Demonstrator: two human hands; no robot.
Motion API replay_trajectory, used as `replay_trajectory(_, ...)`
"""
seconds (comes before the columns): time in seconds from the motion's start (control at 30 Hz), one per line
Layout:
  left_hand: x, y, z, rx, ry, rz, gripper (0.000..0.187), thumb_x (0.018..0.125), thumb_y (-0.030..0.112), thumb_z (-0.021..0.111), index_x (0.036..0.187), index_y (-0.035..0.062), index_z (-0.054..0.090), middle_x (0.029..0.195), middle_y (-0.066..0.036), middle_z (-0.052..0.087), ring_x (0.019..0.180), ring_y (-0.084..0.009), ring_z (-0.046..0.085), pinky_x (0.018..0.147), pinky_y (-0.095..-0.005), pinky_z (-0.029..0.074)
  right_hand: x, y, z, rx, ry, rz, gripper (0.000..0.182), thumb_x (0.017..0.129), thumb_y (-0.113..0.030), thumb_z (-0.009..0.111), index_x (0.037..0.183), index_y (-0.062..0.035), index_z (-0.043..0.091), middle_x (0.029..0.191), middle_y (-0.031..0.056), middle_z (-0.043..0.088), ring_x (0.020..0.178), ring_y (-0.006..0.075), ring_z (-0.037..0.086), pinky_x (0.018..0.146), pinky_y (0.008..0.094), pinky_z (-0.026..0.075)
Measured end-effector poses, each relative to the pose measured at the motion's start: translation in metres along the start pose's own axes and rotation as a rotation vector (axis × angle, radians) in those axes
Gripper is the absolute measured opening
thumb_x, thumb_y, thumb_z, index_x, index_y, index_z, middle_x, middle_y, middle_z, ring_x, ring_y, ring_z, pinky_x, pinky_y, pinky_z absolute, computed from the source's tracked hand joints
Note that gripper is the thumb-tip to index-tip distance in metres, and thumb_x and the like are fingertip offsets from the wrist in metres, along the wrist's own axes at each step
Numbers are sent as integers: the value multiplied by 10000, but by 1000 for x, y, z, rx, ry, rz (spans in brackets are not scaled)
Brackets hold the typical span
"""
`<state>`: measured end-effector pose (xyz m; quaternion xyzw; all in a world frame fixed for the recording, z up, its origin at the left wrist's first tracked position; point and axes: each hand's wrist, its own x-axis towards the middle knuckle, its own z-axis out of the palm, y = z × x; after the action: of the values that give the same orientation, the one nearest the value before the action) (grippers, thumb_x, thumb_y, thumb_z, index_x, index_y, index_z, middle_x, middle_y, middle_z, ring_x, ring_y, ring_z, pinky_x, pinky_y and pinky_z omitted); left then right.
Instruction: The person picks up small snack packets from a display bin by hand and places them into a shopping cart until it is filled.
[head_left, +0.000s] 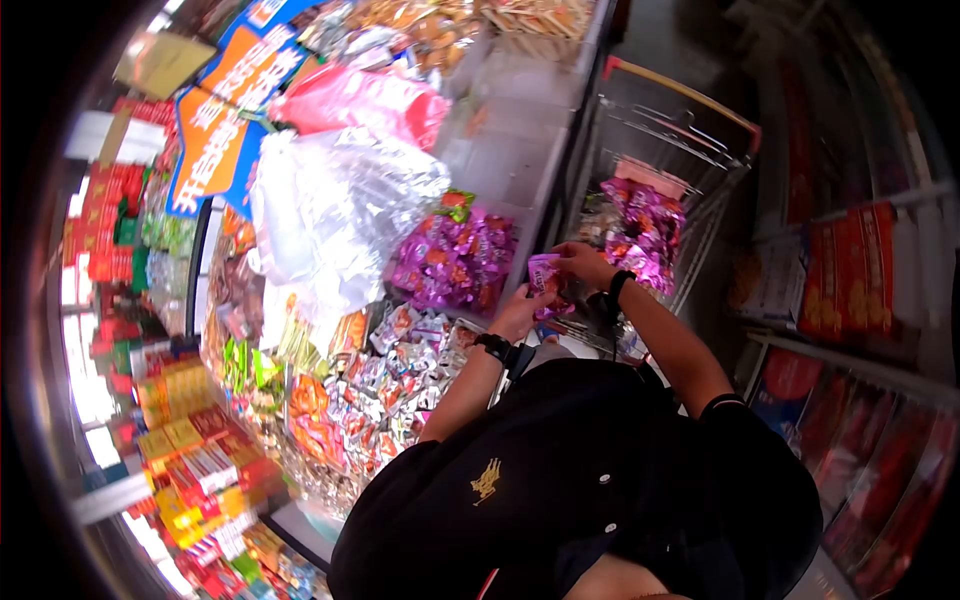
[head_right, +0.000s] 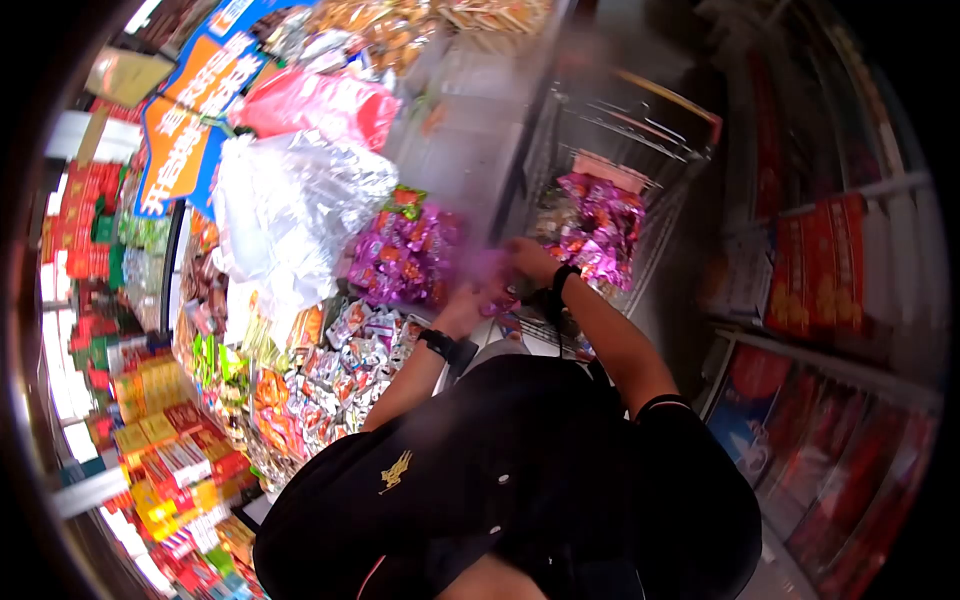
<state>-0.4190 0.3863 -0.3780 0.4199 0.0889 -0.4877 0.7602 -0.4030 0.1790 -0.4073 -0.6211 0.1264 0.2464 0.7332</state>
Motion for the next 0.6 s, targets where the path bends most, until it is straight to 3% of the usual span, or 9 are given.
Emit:
replay_trajectory(0.03, 6, -5, 9, 38, -19, -60, 305, 903, 110, 576, 1189, 51, 488, 1080, -94, 607, 962, -251, 635, 732, -431, 547, -18, -4, -17, -37, 26, 71, 360, 861, -178, 645, 1150, 17, 553, 959, 44, 623, 836, 113, 599, 741, 251, 495)
replay_trajectory(0.1, 19, -13, 25, 113, -49, -172, 292, 912, 141, 569, 1176, 38, 500, 1087, -96, 605, 956, -249, 633, 741, -422, 546, -49, 8, -48, -8, 66, 12, 334, 866, -169, 638, 1138, 13, 567, 952, 39, 625, 831, 110, 600, 736, 245, 493)
replay_trajectory(0.17, 32, -23, 43, 249, -63, -132, 279, 922, 178, 556, 1158, 33, 519, 1086, -93, 608, 948, -237, 629, 748, -409, 541, -75, 25, -75, 154, 127, -10, 249, 871, -148, 626, 1067, 3, 596, 909, 20, 611, 797, 107, 592, 717, 243, 491)
replay_trajectory(0.27, 72, -60, 34, 253, -100, -86, 261, 937, 220, 529, 1134, 50, 549, 1088, -67, 614, 983, -187, 600, 841, -351, 496, -107, 53, -112, 183, 222, 50, 184, 869, -135, 624, 997, -5, 603, 855, 2, 584, 755, 109, 578, 696, 249, 491)
replay_trajectory(0.3, 86, -72, 33, 121, -84, -121, 258, 938, 220, 525, 1134, 55, 549, 1087, -59, 616, 989, -177, 594, 860, -340, 483, -116, 61, -119, 231, 258, 32, 164, 872, -139, 619, 965, -6, 593, 818, -9, 560, 727, 115, 564, 689, 262, 492)
replay_trajectory(0.4, 131, -95, 33, -1, -185, -112, 240, 943, 212, 505, 1146, 88, 540, 1112, -30, 606, 1045, -157, 563, 929, -316, 428, -135, 76, -138, 259, 377, -20, 179, 875, -150, 617, 980, -7, 592, 857, 2, 580, 776, 125, 582, 714, 260, 496)
replay_trajectory(0.5, 125, -75, 93, 153, -193, 35, 242, 942, 203, 492, 1168, 123, 525, 1158, -27, 580, 1096, -166, 533, 954, -336, 401, -156, 68, -153, 276, 453, -106, 283, 867, -171, 630, 1092, -8, 575, 997, 45, 600, 904, 149, 588, 790, 283, 493)
replay_trajectory(0.57, 119, -61, 119, -92, -100, 16, 271, 936, 211, 495, 1198, 143, 507, 1208, -36, 551, 1162, -185, 490, 987, -358, 367, -162, 66, -166, 246, 457, -152, 394, 864, -188, 637, 1200, -10, 537, 1084, 69, 602, 969, 168, 585, 825, 307, 491)
replay_trajectory(0.6, 135, -72, 99, 75, -120, 75, 281, 931, 221, 501, 1202, 148, 501, 1216, -42, 541, 1183, -193, 470, 998, -366, 351, -162, 74, -175, 178, 480, -166, 393, 865, -188, 635, 1201, -12, 536, 1078, 67, 606, 962, 170, 589, 823, 306, 491)
